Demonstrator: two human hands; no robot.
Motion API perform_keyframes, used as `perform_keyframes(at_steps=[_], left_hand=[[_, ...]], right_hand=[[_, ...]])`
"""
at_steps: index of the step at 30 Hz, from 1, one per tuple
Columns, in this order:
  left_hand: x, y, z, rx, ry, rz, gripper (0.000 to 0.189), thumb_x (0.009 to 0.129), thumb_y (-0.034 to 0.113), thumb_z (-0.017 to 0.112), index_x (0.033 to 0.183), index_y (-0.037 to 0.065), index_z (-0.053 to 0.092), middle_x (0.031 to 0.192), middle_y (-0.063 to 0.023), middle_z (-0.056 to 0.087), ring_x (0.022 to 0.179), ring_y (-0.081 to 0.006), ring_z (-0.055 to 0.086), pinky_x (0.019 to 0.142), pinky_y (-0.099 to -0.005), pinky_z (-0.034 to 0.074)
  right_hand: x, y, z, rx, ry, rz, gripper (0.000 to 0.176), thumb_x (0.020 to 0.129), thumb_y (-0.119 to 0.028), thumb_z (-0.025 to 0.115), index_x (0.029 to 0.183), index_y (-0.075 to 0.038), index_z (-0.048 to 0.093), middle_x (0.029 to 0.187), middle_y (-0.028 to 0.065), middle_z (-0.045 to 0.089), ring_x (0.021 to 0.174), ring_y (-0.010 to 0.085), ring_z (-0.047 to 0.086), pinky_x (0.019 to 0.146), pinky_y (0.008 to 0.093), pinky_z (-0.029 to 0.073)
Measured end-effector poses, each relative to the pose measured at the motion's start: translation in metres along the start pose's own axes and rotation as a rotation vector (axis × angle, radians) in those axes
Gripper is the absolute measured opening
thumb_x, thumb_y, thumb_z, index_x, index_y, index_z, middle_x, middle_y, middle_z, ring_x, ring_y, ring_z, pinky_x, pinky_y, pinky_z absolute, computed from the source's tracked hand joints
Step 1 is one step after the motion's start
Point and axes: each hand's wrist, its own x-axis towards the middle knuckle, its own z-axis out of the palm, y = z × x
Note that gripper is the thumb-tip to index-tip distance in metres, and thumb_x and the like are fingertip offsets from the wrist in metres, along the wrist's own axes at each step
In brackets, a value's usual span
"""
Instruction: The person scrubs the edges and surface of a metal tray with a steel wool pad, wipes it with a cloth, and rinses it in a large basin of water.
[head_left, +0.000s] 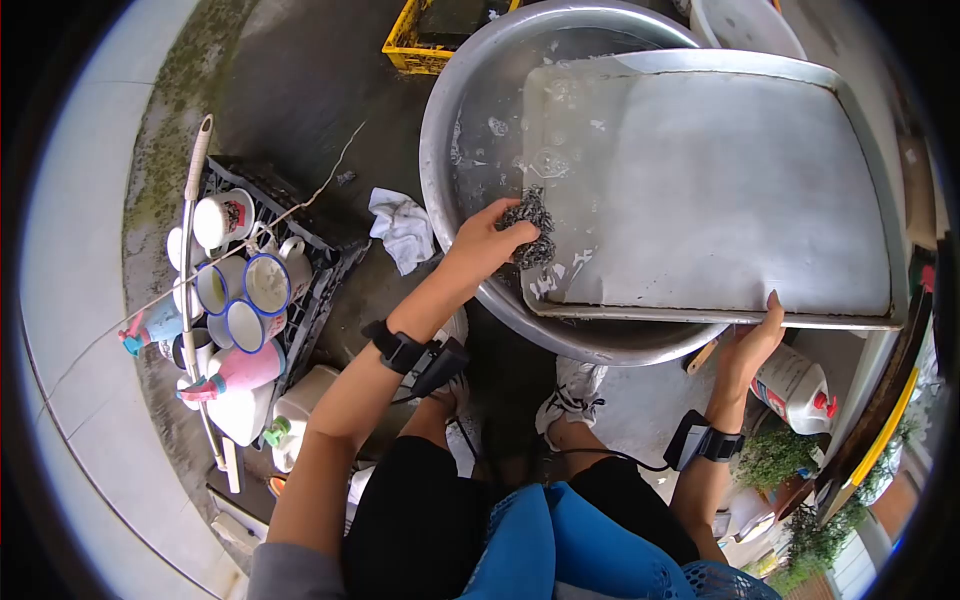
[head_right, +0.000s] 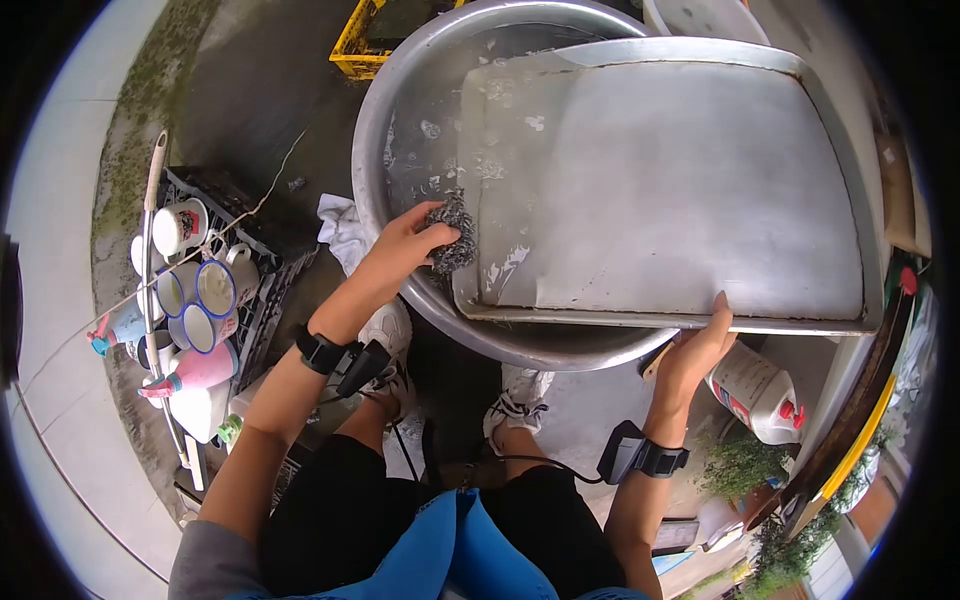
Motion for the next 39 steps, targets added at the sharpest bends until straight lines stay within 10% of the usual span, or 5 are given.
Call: perform_keyframes(at_steps=[12,19,23,33,39], left_hand=[[0.042,-0.021,0.066,-0.34,-0.208,-0.204,0.035,0.085,0.028,0.066,0.112,0.005,0.06,0.102,-0.0027,0.064,0.094,-0.0131,0.062,0.086,-0.032,0.05],[0.04,-0.014,0.106,-0.465,-0.4,-0.197,0.035,0.089,0.027,0.065,0.116,0.006,0.059,0.106,-0.0033,0.063,0.096,-0.0121,0.061,0.087,-0.0317,0.049],[0.048,-0.008,0.12,-0.513,-0.424,-0.185,0.035,0.088,0.027,0.066,0.114,0.005,0.059,0.105,-0.004,0.063,0.096,-0.0126,0.061,0.085,-0.0324,0.049],[0.03,0.023,0.11,-0.591,-0.417,-0.083,0.04,0.086,0.028,0.067,0.115,0.003,0.056,0.107,-0.0056,0.061,0.096,-0.0134,0.06,0.085,-0.0316,0.05],[0.005,0.027,0.065,-0.506,-0.218,-0.013,0.037,0.085,0.03,0.067,0.108,0.002,0.059,0.097,-0.0059,0.063,0.084,-0.0122,0.062,0.076,-0.0277,0.052]], right_hand=[[-0.061,-0.099,0.034,-0.208,0.116,-0.46,0.063,0.086,-0.034,0.065,0.135,0.001,0.045,0.126,0.0152,0.052,0.114,0.0248,0.052,0.097,0.04,0.044],[-0.074,-0.135,0.04,-0.202,0.33,-0.666,0.053,0.087,-0.035,0.063,0.12,0.006,0.056,0.116,0.0187,0.057,0.101,0.0255,0.059,0.082,0.0382,0.052],[-0.04,-0.129,-0.028,-1.11,0.376,-1.53,0.037,0.095,-0.017,0.056,0.127,0.001,0.058,0.125,0.0185,0.062,0.109,0.0309,0.062,0.088,0.0392,0.053],[-0.048,-0.153,-0.028,-1.304,0.627,-1.65,0.043,0.085,-0.03,0.069,0.121,-0.007,0.064,0.119,0.0054,0.068,0.102,0.027,0.066,0.086,0.0389,0.049],[-0.047,-0.149,-0.001,-1.152,0.538,-1.283,0.041,0.088,-0.021,0.065,0.125,-0.005,0.061,0.115,0.0131,0.064,0.104,0.028,0.062,0.088,0.0389,0.051]])
